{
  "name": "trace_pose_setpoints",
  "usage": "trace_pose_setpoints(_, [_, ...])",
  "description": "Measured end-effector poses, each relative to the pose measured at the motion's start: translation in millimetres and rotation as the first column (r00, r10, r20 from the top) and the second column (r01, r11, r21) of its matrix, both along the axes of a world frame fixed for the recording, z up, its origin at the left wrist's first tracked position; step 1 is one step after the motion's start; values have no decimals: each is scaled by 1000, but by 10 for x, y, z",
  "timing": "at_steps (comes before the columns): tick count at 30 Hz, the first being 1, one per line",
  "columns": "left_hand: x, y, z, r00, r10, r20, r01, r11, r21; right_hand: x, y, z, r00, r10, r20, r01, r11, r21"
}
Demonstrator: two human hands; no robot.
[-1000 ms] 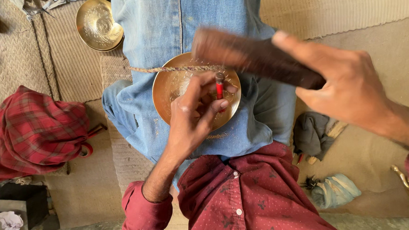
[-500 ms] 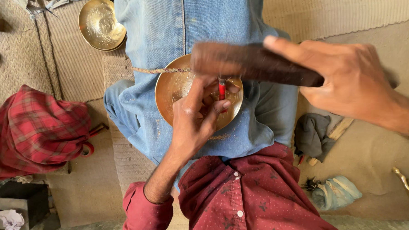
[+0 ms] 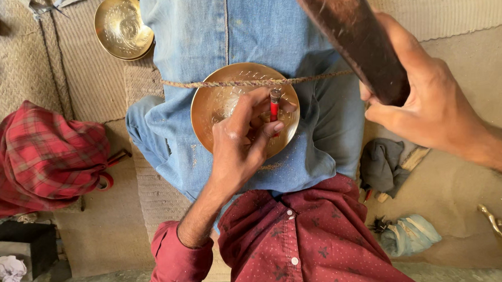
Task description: The person sits on the floor with a brass dish on their lap and hammers a red-handled punch against the dish surface using a wooden mallet, working the pattern across the metal. They reposition the punch repeatedly to continue embossing the design.
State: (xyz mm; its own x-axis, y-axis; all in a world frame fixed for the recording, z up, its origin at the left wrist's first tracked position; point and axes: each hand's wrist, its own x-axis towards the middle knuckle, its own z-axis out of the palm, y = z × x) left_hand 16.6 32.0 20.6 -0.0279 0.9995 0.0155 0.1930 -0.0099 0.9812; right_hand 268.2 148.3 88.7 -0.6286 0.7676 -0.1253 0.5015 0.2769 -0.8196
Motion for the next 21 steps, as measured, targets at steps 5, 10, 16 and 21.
trace_pose_setpoints(5, [-7, 6, -5, 999, 4, -52, -4, 1000, -12, 27, -1, 14, 977, 75, 201, -110, 979, 170])
trace_pose_setpoints(10, [-6, 11, -7, 998, -6, -61, 4, 1000, -29, 27, -6, 21, 873, 89, 479, -233, 940, 251])
trace_pose_setpoints(16, [-1, 24, 5, 996, -2, -84, -2, 998, -55, 31, -4, 5, 831, 94, 548, -259, 938, 232])
trace_pose_setpoints(21, [8, 17, 38, 999, -10, -54, 6, 998, -63, 55, 18, 36, 802, 105, 588, -390, 837, 383])
